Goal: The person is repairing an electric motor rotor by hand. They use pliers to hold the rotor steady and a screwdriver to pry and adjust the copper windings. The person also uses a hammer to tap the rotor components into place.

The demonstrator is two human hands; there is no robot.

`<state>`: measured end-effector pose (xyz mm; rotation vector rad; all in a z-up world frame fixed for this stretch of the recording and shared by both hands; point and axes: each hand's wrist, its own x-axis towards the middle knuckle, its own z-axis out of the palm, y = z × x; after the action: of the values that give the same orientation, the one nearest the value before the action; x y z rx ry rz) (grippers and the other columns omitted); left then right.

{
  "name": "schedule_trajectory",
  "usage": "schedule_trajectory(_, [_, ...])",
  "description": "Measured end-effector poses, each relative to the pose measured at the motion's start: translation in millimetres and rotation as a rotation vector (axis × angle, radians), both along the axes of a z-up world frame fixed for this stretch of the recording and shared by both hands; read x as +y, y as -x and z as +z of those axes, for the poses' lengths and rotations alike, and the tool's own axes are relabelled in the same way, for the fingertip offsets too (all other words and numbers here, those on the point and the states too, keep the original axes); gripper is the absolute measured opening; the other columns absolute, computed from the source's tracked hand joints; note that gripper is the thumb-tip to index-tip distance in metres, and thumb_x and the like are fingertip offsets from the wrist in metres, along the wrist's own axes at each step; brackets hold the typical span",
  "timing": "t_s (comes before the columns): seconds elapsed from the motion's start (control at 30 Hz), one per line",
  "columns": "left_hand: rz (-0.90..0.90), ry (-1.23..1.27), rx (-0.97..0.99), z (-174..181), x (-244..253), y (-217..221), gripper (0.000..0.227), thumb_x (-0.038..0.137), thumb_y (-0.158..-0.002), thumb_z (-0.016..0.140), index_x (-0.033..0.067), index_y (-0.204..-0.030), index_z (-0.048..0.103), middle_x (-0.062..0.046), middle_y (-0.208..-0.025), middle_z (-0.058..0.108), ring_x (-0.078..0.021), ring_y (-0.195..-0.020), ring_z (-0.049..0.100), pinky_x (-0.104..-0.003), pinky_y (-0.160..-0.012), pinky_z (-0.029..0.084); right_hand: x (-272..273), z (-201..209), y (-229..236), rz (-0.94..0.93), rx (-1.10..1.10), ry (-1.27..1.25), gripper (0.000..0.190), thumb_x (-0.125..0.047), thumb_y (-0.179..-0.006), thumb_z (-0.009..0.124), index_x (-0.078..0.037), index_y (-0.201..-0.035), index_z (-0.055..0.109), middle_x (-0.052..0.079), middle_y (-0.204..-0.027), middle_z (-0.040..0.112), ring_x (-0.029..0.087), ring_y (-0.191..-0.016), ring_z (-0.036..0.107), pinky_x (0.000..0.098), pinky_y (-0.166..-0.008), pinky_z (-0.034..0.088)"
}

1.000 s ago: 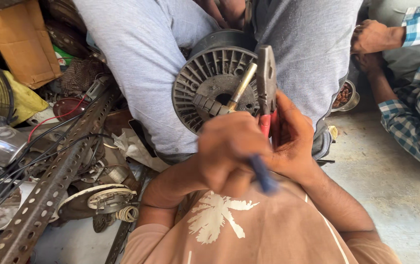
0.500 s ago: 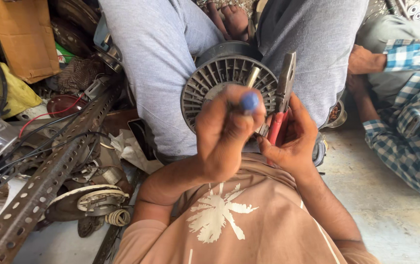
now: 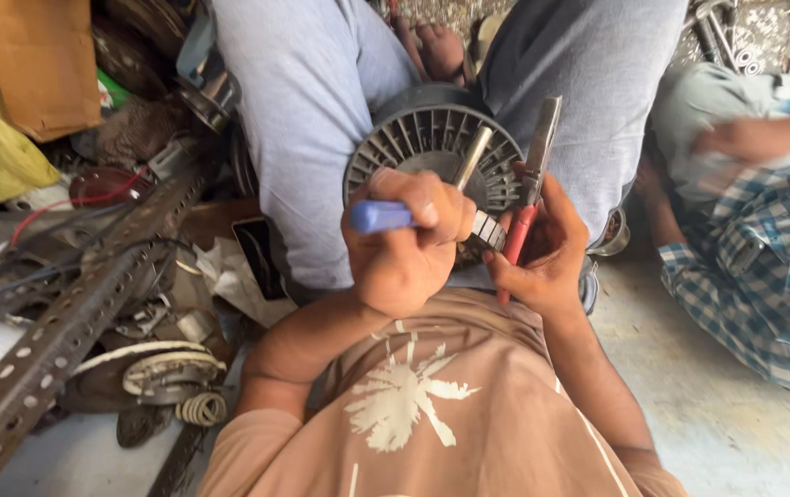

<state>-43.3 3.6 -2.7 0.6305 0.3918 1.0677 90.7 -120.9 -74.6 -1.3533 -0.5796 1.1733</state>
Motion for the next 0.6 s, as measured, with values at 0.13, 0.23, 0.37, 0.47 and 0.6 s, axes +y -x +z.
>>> schedule_trajectory(0.13, [-0.145, -0.257, 0.011, 16.4, 10.0, -7.5, 0.028, 0.033, -0.104, 0.063, 0.0059, -0.101, 0.055, -0.003, -0.078, 0.056, -0.0126, -0.064, 0.049, -0.031, -0.065, 0.041, -5.8, -10.8, -5.1, -0.005, 0.006, -0.046, 0.098, -0.001, -0.071, 0.083, 0.0, -0.158, 0.037, 0.005, -0.109, 0.062, 0.009, -0.091, 0.061, 0.0231, -0.074, 0.054])
schedule_trajectory(0.23, [-0.358, -0.764, 0.139, 39.0, 21.5, -10.3, 0.026, 0.033, -0.107, 0.058, 0.0075, -0.106, 0.061, -0.005, -0.086, 0.058, -0.0197, -0.069, 0.057, -0.037, -0.069, 0.047, 0.1, -12.4, -0.4, -0.005, 0.021, -0.058, 0.1, 0.0, -0.073, 0.085, -0.001, -0.159, 0.035, 0.005, -0.112, 0.06, 0.01, -0.094, 0.059, 0.0243, -0.078, 0.053])
schedule_trajectory(0.37, [-0.434, -1.193, 0.416, 68.9, 19.4, -10.4, 0.021, 0.03, -0.105, 0.062, 0.0093, -0.101, 0.06, -0.004, -0.085, 0.055, -0.0191, -0.07, 0.057, -0.037, -0.067, 0.045, -4.7, -10.2, -6.0, 0.015, 0.175, -0.043, 0.102, -0.001, -0.076, 0.086, 0.0, -0.165, 0.037, 0.006, -0.107, 0.058, 0.01, -0.092, 0.056, 0.0254, -0.084, 0.048])
schedule_trajectory(0.47, [-0.406, -1.363, 0.633, 68.7, 7.1, -20.5, 0.019, 0.028, -0.104, 0.065, 0.0107, -0.098, 0.059, -0.002, -0.084, 0.053, -0.0186, -0.07, 0.057, -0.037, -0.065, 0.044, 2.8, -4.8, -7.7, 0.025, 0.056, -0.095, 0.1, -0.008, -0.074, 0.088, -0.002, -0.16, 0.038, 0.005, -0.108, 0.06, 0.01, -0.093, 0.058, 0.0238, -0.081, 0.05])
schedule_trajectory(0.6, [-0.282, -1.414, 0.773, 56.2, -15.0, -39.9, 0.019, 0.025, -0.101, 0.069, 0.0125, -0.093, 0.057, -0.001, -0.082, 0.05, -0.018, -0.071, 0.056, -0.037, -0.062, 0.042, 18.4, 9.2, 45.7, -0.53, -0.065, 0.018, 0.067, -0.007, -0.093, 0.081, 0.001, -0.151, 0.05, 0.008, -0.114, 0.066, 0.013, -0.099, 0.064, 0.027, -0.089, 0.054])
